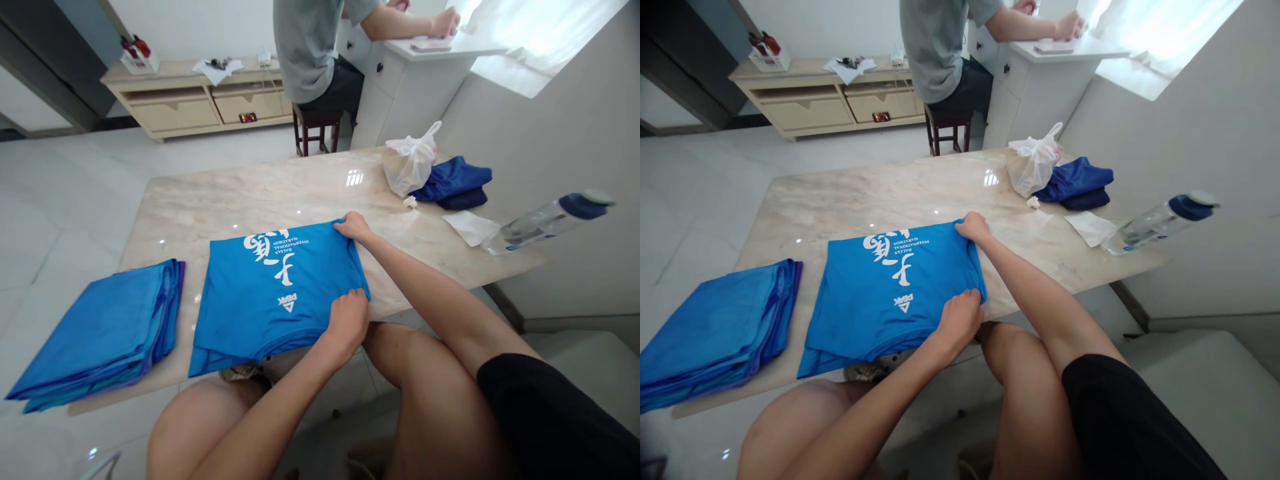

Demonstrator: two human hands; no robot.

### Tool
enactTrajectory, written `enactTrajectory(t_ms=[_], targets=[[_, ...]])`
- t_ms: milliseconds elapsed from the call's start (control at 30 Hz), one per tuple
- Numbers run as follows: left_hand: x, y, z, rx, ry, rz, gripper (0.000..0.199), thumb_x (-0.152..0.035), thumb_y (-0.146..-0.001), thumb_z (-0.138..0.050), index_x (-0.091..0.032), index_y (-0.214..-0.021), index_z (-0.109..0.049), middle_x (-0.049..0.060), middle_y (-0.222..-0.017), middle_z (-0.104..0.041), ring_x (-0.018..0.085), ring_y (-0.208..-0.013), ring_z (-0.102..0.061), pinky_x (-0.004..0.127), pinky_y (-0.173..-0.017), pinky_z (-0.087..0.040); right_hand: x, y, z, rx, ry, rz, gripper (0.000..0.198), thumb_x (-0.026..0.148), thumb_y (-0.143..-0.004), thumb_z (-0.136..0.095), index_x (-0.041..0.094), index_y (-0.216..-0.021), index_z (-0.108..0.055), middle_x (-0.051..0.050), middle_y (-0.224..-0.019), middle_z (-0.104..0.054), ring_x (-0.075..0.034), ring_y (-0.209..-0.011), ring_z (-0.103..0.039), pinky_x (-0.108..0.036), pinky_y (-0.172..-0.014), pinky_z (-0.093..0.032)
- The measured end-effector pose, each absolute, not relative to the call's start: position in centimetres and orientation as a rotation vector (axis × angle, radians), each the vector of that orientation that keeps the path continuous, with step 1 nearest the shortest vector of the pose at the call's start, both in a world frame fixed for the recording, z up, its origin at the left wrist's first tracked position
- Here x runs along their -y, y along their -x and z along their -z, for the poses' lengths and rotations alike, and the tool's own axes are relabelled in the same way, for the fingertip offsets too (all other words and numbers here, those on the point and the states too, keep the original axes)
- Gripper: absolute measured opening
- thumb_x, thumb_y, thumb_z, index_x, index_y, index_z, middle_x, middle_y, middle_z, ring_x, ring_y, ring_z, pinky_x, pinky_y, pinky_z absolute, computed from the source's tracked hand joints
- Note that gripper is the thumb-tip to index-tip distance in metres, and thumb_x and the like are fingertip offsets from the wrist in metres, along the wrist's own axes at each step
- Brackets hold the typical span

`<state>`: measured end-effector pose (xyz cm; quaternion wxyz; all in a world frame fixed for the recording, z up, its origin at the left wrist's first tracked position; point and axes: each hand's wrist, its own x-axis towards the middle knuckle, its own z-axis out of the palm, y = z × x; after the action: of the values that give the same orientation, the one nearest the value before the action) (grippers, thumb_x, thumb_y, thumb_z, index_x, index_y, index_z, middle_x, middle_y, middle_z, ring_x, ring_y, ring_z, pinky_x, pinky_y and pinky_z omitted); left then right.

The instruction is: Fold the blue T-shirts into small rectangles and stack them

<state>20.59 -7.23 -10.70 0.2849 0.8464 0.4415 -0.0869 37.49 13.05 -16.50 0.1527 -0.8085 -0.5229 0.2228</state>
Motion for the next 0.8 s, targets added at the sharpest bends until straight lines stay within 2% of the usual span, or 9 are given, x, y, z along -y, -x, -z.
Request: enactTrajectory(t_ms=[67, 100, 133, 233, 300, 400, 533, 733, 800], targets=[[6.9, -19.3, 10.0, -1.17, -2.159, 0.14, 0.022, -0.022, -0.11, -0.052, -0.016, -0.123, -0.069, 0.016, -0.121, -0.08, 0.031, -0.112, -0.079, 0.037, -0.09, -0.058, -13.1, -37.2, 15.4, 1.475, 2.294, -0.717, 0.013, 0.031, -0.089, -0.074, 0.018, -0.088, -0.076, -0.009, -0.083, -0.073, -0.031, -0.099, -0.072, -0.032, -0.084, -0.053], [6.8, -18.6, 9.7, -1.163, -2.11, 0.059, 0.02, -0.022, -0.109, -0.055, -0.018, -0.122, -0.069, 0.014, -0.119, -0.081, 0.031, -0.111, -0.079, 0.037, -0.09, -0.057, -13.1, -37.1, 14.7, 1.445, 2.284, -0.709, 0.013, 0.03, -0.088, -0.073, 0.018, -0.09, -0.075, -0.008, -0.081, -0.072, -0.029, -0.094, -0.071, -0.031, -0.08, -0.052], [6.7, -17.8, 9.3, -1.153, -2.063, -0.042, 0.018, -0.022, -0.107, -0.057, -0.019, -0.12, -0.07, 0.013, -0.117, -0.081, 0.03, -0.11, -0.079, 0.037, -0.091, -0.057, -13.0, -36.8, 13.9, 1.401, 2.269, -0.677, 0.015, 0.03, -0.088, -0.073, 0.017, -0.095, -0.074, -0.008, -0.084, -0.072, -0.028, -0.093, -0.071, -0.031, -0.078, -0.052], [6.8, -15.0, 8.2, -1.154, -1.902, -0.377, 0.012, -0.021, -0.103, -0.063, -0.022, -0.113, -0.07, 0.007, -0.112, -0.082, 0.024, -0.105, -0.077, 0.033, -0.092, -0.054, -13.1, -34.8, 11.0, 1.299, 2.161, -0.597, 0.04, 0.029, -0.084, -0.078, 0.016, -0.121, -0.069, -0.009, -0.104, -0.074, -0.026, -0.096, -0.069, -0.03, -0.079, -0.054], [6.9, -12.5, 7.5, -1.204, -1.768, -0.55, 0.006, -0.023, -0.102, -0.066, -0.022, -0.106, -0.069, 0.004, -0.102, -0.08, 0.02, -0.095, -0.075, 0.03, -0.087, -0.053, -13.4, -32.4, 9.0, 1.325, 2.075, -0.645, 0.047, 0.027, -0.083, -0.079, 0.017, -0.127, -0.065, -0.009, -0.107, -0.072, -0.024, -0.091, -0.069, -0.031, -0.077, -0.056], [7.1, -7.9, 6.8, -1.285, -1.578, -0.695, 0.008, -0.028, -0.102, -0.066, -0.021, -0.099, -0.067, 0.0, -0.089, -0.075, 0.016, -0.08, -0.069, 0.027, -0.076, -0.051, -14.5, -27.4, 6.5, 1.442, 1.98, -0.747, 0.045, 0.023, -0.084, -0.08, 0.018, -0.126, -0.064, -0.009, -0.098, -0.071, -0.023, -0.077, -0.069, -0.034, -0.071, -0.06], [7.1, -1.2, 7.5, -1.361, -1.461, -0.744, 0.014, -0.033, -0.102, -0.064, -0.021, -0.097, -0.064, 0.0, -0.086, -0.073, 0.015, -0.076, -0.067, 0.025, -0.072, -0.05, -16.2, -19.5, 5.3, 1.501, 1.954, -0.835, 0.041, 0.019, -0.083, -0.084, 0.017, -0.12, -0.068, -0.01, -0.095, -0.072, -0.025, -0.07, -0.073, -0.038, -0.068, -0.064], [7.0, 5.9, 10.4, -1.615, -1.498, -0.459, 0.02, -0.035, -0.107, -0.057, -0.021, -0.096, -0.067, 0.004, -0.094, -0.079, 0.022, -0.092, -0.076, 0.031, -0.083, -0.051, -18.2, -12.6, 8.1, 1.487, 1.947, -1.149, 0.011, 0.025, -0.094, -0.075, 0.014, -0.095, -0.074, -0.012, -0.074, -0.075, -0.026, -0.062, -0.075, -0.038, -0.064, -0.066], [7.0, 6.8, 11.0, -1.671, -1.494, -0.377, 0.025, -0.04, -0.109, -0.055, -0.02, -0.109, -0.068, 0.009, -0.105, -0.082, 0.026, -0.1, -0.078, 0.034, -0.086, -0.052, -18.9, -12.8, 9.2, 1.653, 1.91, -1.062, 0.005, 0.019, -0.093, -0.074, 0.014, -0.093, -0.075, -0.012, -0.079, -0.078, -0.024, -0.068, -0.076, -0.037, -0.072, -0.066]])
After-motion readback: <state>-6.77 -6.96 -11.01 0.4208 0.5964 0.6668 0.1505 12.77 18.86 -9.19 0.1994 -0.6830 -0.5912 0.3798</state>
